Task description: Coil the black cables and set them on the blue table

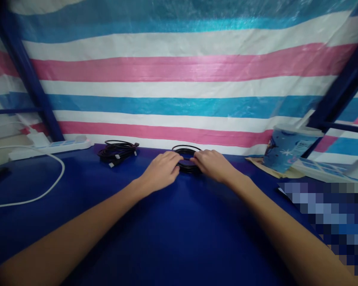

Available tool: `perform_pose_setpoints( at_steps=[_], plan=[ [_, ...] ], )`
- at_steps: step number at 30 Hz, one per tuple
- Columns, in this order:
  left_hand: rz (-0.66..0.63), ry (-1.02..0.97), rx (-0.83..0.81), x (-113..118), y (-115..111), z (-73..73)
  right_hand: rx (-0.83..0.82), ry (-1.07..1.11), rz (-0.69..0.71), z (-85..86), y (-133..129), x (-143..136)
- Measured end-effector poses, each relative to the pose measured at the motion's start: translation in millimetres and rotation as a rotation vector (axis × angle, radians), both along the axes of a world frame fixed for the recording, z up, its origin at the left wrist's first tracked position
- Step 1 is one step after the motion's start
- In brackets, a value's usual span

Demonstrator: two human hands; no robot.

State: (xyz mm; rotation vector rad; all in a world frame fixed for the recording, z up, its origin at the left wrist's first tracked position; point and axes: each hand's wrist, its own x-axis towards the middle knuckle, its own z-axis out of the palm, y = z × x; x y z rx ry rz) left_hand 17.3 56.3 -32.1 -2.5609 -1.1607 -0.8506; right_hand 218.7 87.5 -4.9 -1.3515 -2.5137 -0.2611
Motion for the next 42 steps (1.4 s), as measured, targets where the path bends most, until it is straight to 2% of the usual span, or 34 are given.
perform_pose_setpoints(
  at_steps=[3,4,6,8,10,14,16,18,20,23,27,30,32,36,39,42],
  plan=[
    [0.122,-0.068,-0.012,-23.1,16.9,-8.2,0.005,0.201,-0.049,12.4,-19.3,-16.4],
    [0.154,-0.109,0.03,-30.3,19.0,-6.5,-0.085,0.406,-0.016,15.3,-28.2,-23.8],
    [0.152,-0.16,0.146,-38.7,16.1,2.9,-0.267,0.813,0.075,18.1,-48.0,-41.1],
    [0.083,-0.149,0.234,-38.9,5.6,16.1,-0.375,0.986,0.129,17.3,-67.1,-59.5],
    [0.036,-0.097,0.238,-35.2,-8.2,28.5,-0.449,1.063,0.205,14.1,-81.9,-75.3],
    [0.092,-0.085,0.051,-33.1,-25.0,42.5,-0.674,1.239,0.268,4.1,-93.7,-90.9],
    [0.054,-0.197,-0.078,-35.2,-24.1,45.0,-0.805,1.371,0.254,-2.0,-91.4,-91.0],
    [-0.039,-0.375,-0.233,-36.5,-19.5,45.8,-0.903,1.474,0.254,-7.9,-85.3,-87.7],
    [-0.127,-0.594,-0.44,-35.4,-14.2,44.8,-0.921,1.517,0.258,-12.3,-77.3,-82.1],
    [-0.2,-0.869,-0.688,-31.1,-8.3,41.1,-0.816,1.493,0.216,-14.6,-67.1,-72.8],
    [-0.126,-1.004,-0.667,-31.8,-2.9,37.2,-0.716,1.378,0.183,-11.0,-64.3,-65.3],
    [-0.008,-0.996,-0.697,-38.1,0.2,36.6,-0.671,1.377,0.187,-4.8,-65.9,-63.2],
    [0.04,-0.886,-0.789,-40.3,0.9,34.3,-0.627,1.46,0.199,-0.4,-65.3,-61.8],
    [-0.002,-0.601,-0.96,-34.5,0.1,20.8,-0.527,1.624,0.242,3.2,-62.0,-60.6],
    [-0.043,-0.578,-0.944,-28.7,1.6,12.0,-0.657,1.606,0.255,-0.1,-62.8,-62.3],
    [-0.147,-0.735,-0.846,-28.5,1.0,16.1,-0.872,1.378,0.226,-4.2,-65.2,-63.5]
  ],
)
